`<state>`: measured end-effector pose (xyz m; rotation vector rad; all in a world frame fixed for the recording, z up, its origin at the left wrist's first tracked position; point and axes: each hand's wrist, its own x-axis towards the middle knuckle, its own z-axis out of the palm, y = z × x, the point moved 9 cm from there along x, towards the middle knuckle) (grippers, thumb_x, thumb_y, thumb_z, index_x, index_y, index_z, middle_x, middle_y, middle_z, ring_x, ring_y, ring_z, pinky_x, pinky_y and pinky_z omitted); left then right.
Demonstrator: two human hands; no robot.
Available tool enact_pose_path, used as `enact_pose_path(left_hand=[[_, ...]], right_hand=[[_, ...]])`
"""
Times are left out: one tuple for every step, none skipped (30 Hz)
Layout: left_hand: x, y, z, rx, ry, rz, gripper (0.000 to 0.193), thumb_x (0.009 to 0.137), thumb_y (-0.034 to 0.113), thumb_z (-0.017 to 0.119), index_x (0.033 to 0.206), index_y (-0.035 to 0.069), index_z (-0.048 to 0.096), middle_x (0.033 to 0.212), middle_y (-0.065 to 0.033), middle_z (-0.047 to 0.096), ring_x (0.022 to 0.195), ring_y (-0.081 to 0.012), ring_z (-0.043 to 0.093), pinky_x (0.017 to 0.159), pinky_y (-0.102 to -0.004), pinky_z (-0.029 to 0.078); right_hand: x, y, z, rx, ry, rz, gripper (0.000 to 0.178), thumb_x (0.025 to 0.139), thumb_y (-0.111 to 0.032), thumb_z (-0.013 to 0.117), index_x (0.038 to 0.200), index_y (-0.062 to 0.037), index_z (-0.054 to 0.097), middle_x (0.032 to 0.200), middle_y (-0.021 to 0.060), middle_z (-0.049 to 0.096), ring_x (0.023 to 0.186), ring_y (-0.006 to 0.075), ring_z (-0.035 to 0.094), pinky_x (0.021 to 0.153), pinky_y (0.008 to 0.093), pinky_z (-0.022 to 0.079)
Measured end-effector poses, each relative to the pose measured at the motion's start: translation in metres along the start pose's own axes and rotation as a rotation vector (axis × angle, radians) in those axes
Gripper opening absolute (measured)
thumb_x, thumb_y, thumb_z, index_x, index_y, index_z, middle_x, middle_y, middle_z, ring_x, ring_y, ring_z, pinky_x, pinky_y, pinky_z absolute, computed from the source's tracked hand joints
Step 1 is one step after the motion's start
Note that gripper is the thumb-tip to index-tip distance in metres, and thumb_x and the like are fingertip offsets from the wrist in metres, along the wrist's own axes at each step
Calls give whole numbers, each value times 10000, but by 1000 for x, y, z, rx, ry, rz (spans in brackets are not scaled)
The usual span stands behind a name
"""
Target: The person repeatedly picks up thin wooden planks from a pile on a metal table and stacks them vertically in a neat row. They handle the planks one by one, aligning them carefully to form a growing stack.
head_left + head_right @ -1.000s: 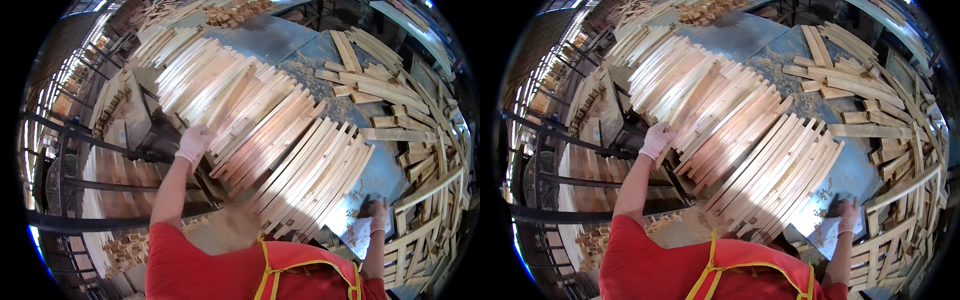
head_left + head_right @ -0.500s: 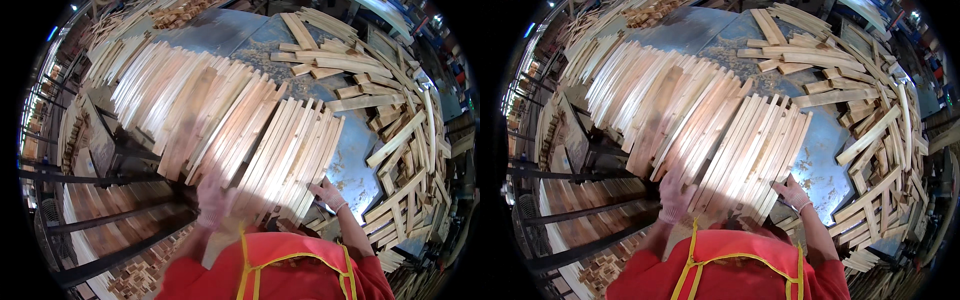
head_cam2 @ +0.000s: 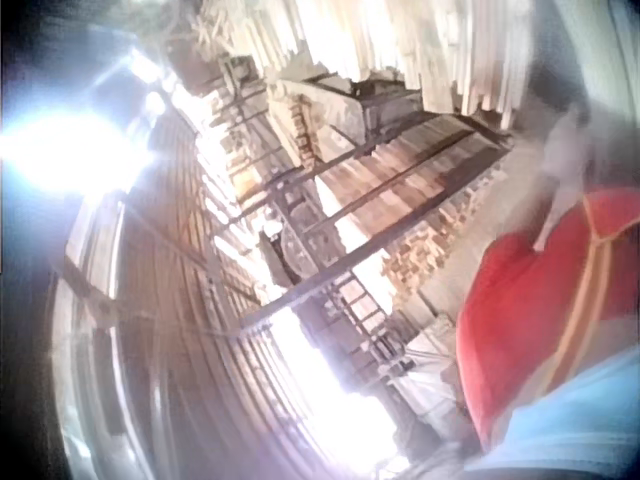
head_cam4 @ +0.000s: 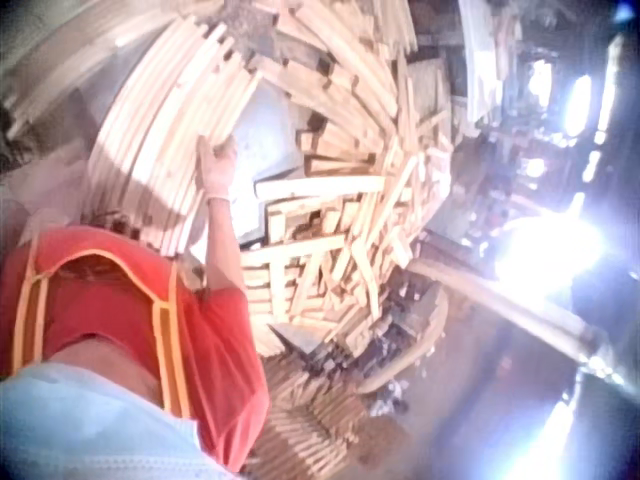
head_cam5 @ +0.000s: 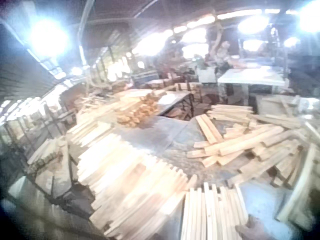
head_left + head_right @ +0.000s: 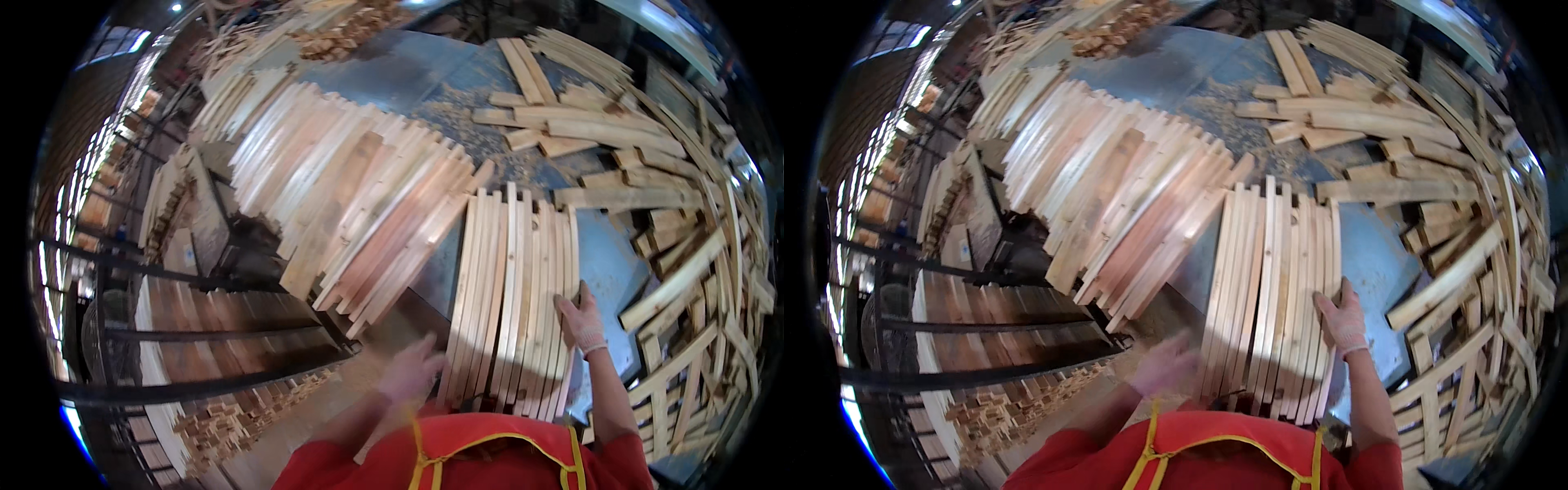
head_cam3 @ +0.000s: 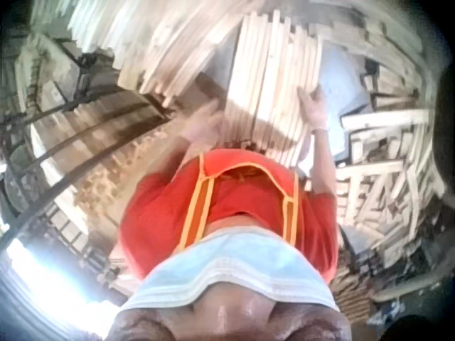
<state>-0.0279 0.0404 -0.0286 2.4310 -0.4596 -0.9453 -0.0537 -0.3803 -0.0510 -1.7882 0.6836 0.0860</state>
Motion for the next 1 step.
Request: enact_pose_path(left_hand=[[25,8,-21,-125,26,-224,748,1046,616,504,1680,241,376,1654,-221,456,1575,-319,384,1272,-357,316]], right_hand=[[9,10,0,97,-98,-28,827,887,-364,794,1599,-156,429,1500,258,591,1343,388,628,1137,475,515]])
